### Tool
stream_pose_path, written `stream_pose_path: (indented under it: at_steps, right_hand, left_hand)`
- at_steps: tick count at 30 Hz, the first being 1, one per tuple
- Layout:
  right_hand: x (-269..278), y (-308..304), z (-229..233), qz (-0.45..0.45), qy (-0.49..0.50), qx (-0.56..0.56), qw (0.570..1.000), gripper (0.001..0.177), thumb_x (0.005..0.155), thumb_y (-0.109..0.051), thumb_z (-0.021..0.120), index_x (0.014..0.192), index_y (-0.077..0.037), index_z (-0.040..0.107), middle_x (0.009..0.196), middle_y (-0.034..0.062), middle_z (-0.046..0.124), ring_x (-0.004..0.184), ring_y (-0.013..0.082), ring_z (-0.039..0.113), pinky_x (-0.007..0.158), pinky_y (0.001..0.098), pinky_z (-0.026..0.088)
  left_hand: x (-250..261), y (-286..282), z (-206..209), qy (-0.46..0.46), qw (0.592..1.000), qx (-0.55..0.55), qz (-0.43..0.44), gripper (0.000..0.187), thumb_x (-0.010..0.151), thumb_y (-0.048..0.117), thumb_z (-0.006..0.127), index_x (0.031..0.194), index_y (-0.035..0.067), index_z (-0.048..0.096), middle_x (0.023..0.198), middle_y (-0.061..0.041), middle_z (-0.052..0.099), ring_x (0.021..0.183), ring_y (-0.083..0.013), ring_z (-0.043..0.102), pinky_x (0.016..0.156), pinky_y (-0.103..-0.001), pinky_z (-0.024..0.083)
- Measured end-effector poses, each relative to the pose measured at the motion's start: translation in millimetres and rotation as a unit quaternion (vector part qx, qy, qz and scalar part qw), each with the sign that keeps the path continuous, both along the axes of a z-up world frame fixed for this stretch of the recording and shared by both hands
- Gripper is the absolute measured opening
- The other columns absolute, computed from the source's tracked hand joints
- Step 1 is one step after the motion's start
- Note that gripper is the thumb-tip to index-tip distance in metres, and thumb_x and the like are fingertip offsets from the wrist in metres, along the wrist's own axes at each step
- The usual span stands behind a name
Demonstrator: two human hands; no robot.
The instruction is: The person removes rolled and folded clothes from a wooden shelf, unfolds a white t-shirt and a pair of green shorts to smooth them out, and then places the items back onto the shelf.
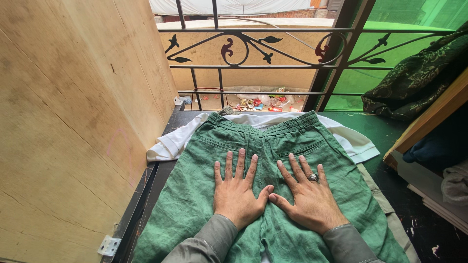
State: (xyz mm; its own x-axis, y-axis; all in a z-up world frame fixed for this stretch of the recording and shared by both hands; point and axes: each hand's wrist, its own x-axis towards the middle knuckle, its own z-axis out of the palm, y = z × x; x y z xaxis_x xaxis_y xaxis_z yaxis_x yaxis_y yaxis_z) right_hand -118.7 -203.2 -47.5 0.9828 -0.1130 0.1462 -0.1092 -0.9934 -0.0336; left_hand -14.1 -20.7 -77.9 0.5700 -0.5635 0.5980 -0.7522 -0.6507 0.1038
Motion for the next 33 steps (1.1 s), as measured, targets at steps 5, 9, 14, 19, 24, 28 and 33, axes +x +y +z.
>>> stream_pose_path:
  at_steps: [5,9,14,19,24,28,33]
  right_hand:
    - [0,1,1,0.001,0.003,-0.007,1.000,0.094,0.087,-0.078,0.046,0.163,-0.026,0.023,0.170,0.0131,0.013,0.156,0.0342,0.006,0.119,0.0635,0.003]
    - [0,1,2,0.004,-0.001,-0.007,1.000,0.095,0.087,-0.078,0.046,0.163,-0.026,0.023,0.170,0.0139,0.014,0.156,0.0348,0.006,0.118,0.0642,0.003]
    - [0,0,0,0.002,0.002,-0.009,1.000,0.095,0.087,-0.078,0.046,0.163,-0.026,0.024,0.170,0.0135,0.014,0.156,0.0347,0.007,0.119,0.0642,0.004]
    - [1,-5,-8,0.004,0.007,0.004,1.000,0.097,0.086,-0.080,0.046,0.163,-0.025,0.022,0.170,0.0140,0.012,0.156,0.0343,0.003,0.119,0.0639,0.001]
    - [1,-11,-22,0.080,-0.162,-0.062,0.982,0.091,0.090,-0.079,0.042,0.157,-0.020,0.025,0.163,0.0158,0.014,0.155,0.0347,-0.006,0.118,0.0658,-0.013]
    - [0,-12,-25,0.082,-0.158,-0.047,0.983,0.090,0.090,-0.078,0.043,0.157,-0.020,0.025,0.164,0.0158,0.012,0.154,0.0329,-0.011,0.118,0.0649,-0.018]
    - [0,-12,-24,0.080,-0.157,-0.042,0.983,0.090,0.090,-0.077,0.043,0.157,-0.020,0.025,0.164,0.0156,0.013,0.155,0.0335,-0.010,0.119,0.0646,-0.017]
  left_hand:
    - [0,0,0,-0.003,1.000,-0.006,-0.004,0.086,0.091,0.067,0.039,0.158,0.017,0.019,0.166,-0.015,0.006,0.153,-0.0375,-0.003,0.118,-0.060,-0.009]
    - [0,-1,-1,0.006,1.000,0.000,-0.004,0.086,0.090,0.067,0.040,0.158,0.018,0.019,0.166,-0.015,0.006,0.153,-0.0373,-0.003,0.118,-0.060,-0.009]
    - [1,-1,-2,0.003,1.000,0.001,-0.003,0.086,0.091,0.068,0.039,0.158,0.018,0.018,0.166,-0.015,0.006,0.153,-0.0369,-0.003,0.118,-0.060,-0.010]
    - [2,-1,-4,-0.020,1.000,-0.011,-0.004,0.086,0.092,0.069,0.036,0.159,0.018,0.017,0.166,-0.016,0.006,0.153,-0.0362,-0.002,0.119,-0.060,-0.009]
    - [2,-1,-3,-0.001,1.000,0.000,-0.001,0.086,0.091,0.069,0.038,0.158,0.019,0.018,0.166,-0.015,0.006,0.153,-0.0364,-0.002,0.118,-0.060,-0.009]
    - [1,0,-2,0.018,1.000,0.006,-0.003,0.087,0.090,0.068,0.041,0.158,0.018,0.020,0.166,-0.015,0.007,0.153,-0.0368,-0.001,0.118,-0.060,-0.009]
    - [1,0,0,0.032,0.999,0.014,-0.003,0.087,0.090,0.069,0.042,0.158,0.019,0.022,0.165,-0.016,0.009,0.152,-0.0370,0.000,0.117,-0.060,-0.009]
